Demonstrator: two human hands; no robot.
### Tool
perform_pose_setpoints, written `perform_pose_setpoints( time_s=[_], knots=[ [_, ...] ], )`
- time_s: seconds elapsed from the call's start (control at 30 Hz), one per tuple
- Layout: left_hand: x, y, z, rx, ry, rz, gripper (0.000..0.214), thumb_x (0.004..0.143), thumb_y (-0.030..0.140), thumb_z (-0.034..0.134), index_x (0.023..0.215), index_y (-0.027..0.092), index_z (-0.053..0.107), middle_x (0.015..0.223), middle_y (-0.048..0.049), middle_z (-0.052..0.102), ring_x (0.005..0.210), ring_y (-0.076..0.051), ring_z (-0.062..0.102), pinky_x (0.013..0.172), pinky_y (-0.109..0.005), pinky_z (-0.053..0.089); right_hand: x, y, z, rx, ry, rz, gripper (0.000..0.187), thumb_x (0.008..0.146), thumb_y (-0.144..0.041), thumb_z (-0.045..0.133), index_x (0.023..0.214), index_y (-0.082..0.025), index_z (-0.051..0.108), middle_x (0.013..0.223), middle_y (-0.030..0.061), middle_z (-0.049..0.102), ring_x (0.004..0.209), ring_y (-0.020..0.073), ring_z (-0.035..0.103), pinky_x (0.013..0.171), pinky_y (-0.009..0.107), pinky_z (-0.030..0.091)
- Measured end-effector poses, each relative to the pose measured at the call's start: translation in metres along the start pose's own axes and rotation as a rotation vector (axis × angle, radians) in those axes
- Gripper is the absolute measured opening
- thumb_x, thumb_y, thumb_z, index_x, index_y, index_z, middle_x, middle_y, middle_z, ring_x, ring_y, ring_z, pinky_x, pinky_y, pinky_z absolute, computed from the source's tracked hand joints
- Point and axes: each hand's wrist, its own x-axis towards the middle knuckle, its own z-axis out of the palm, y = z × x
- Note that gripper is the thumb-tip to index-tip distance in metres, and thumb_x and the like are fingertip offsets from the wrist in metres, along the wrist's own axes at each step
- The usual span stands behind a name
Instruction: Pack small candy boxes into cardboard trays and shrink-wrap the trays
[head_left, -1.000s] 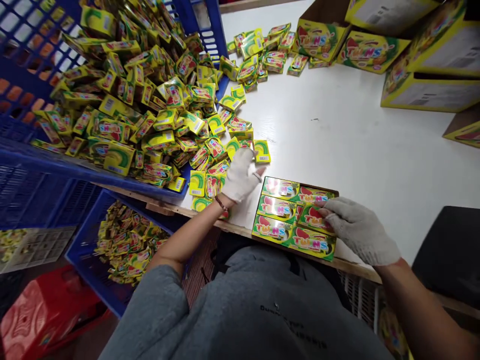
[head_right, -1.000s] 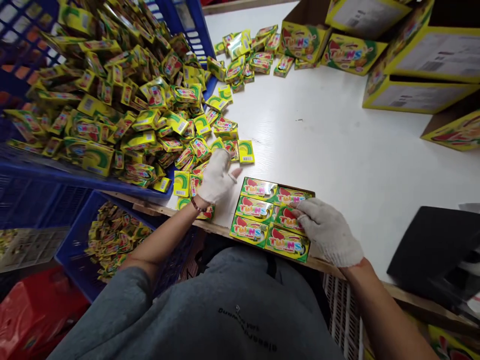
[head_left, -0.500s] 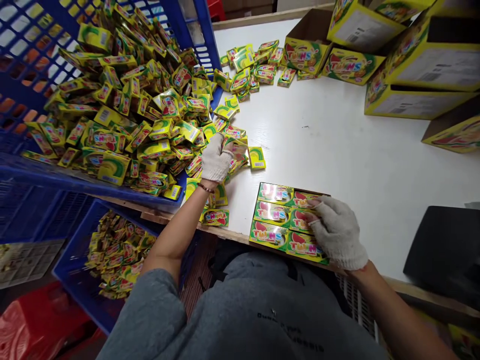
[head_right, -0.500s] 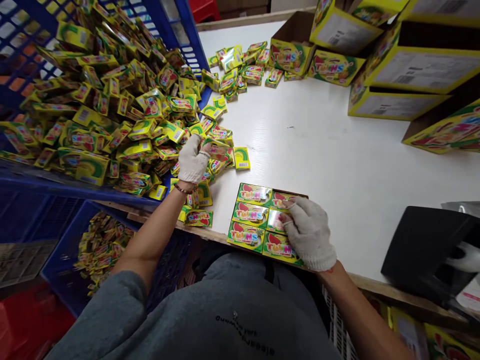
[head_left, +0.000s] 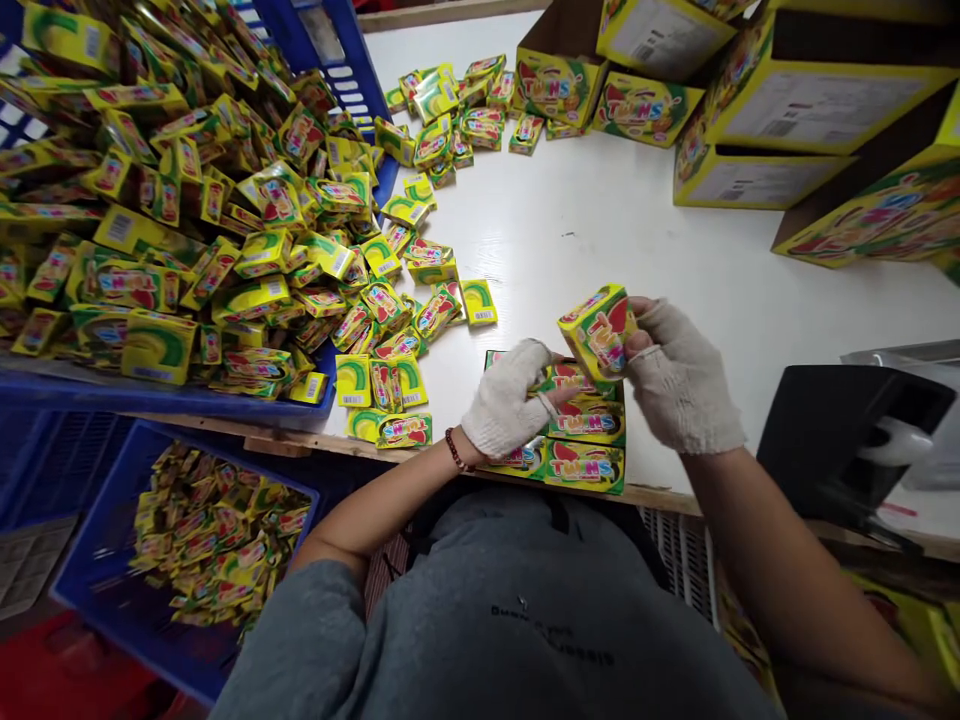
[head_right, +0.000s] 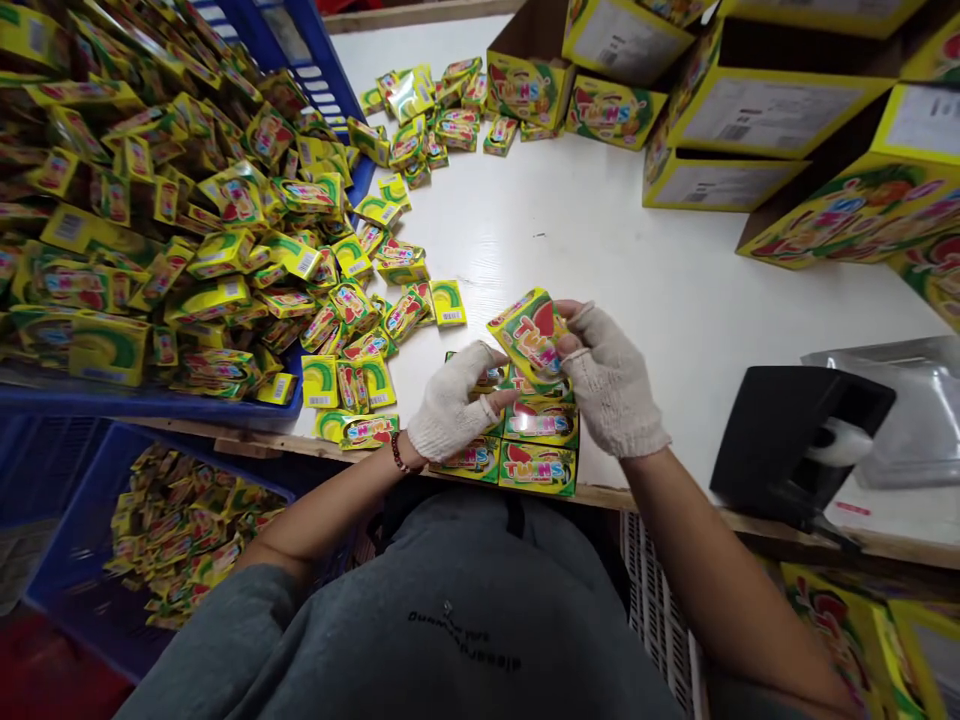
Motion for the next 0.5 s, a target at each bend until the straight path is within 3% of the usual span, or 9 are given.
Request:
perform_pose_setpoints(
  time_s=[0.1, 0.17, 0.27, 0.37, 0.5],
  knots=[
    [0.000, -0.016, -0.017, 0.412, 0.023, 0.059, 0.039, 0.103, 0.045, 0.068, 0.129, 0.017, 0.073, 0.138, -0.0205, 0.077, 0.138, -0.040, 0.069, 0.121, -0.064, 0.052, 0.008, 0.024, -0.021, -0.133, -0.051, 0.072, 0.037, 0.101, -0.042, 0.058, 0.126, -0.026, 0.080, 0.116, 0.0100, 0.084, 0.104, 0.0327, 0.079, 0.093, 0.053, 0.067],
    [-0.001, -0.028, -0.018, 0.521, -0.004, 0.055, 0.042, 0.104, 0.043, 0.067, 0.136, 0.016, 0.072, 0.148, -0.0219, 0.074, 0.148, -0.042, 0.062, 0.127, -0.069, 0.045, 0.013, 0.042, -0.021, -0.212, -0.114, 0.071, 0.032, 0.098, -0.039, 0.060, 0.113, -0.025, 0.084, 0.110, 0.0106, 0.084, 0.102, 0.0347, 0.079, 0.094, 0.056, 0.066],
    [-0.006, -0.046, -0.011, 0.476, -0.035, 0.084, 0.044, 0.105, 0.041, 0.064, 0.141, 0.015, 0.070, 0.149, -0.0209, 0.074, 0.150, -0.038, 0.062, 0.133, -0.065, 0.042, 0.016, 0.063, -0.005, -0.224, -0.139, -0.017, 0.029, 0.096, -0.038, 0.061, 0.106, -0.027, 0.086, 0.113, 0.0089, 0.086, 0.110, 0.0337, 0.079, 0.102, 0.056, 0.065],
    [-0.012, -0.058, -0.007, 0.363, 0.020, 0.126, 0.043, 0.109, 0.038, 0.057, 0.143, 0.015, 0.067, 0.147, -0.0190, 0.074, 0.149, -0.032, 0.063, 0.134, -0.057, 0.045, 0.012, 0.076, 0.013, -0.271, -0.150, -0.092, 0.032, 0.099, -0.040, 0.058, 0.106, -0.029, 0.087, 0.114, 0.0077, 0.086, 0.110, 0.0310, 0.080, 0.102, 0.052, 0.066],
    [-0.003, -0.067, -0.034, 0.407, 0.144, 0.040, 0.040, 0.109, 0.030, 0.051, 0.144, 0.017, 0.064, 0.152, -0.0182, 0.069, 0.149, -0.030, 0.061, 0.129, -0.050, 0.049, 0.001, 0.088, 0.021, -0.350, -0.133, -0.184, 0.037, 0.102, -0.039, 0.054, 0.115, -0.025, 0.086, 0.121, 0.0129, 0.085, 0.114, 0.0334, 0.079, 0.104, 0.056, 0.065]
  ],
)
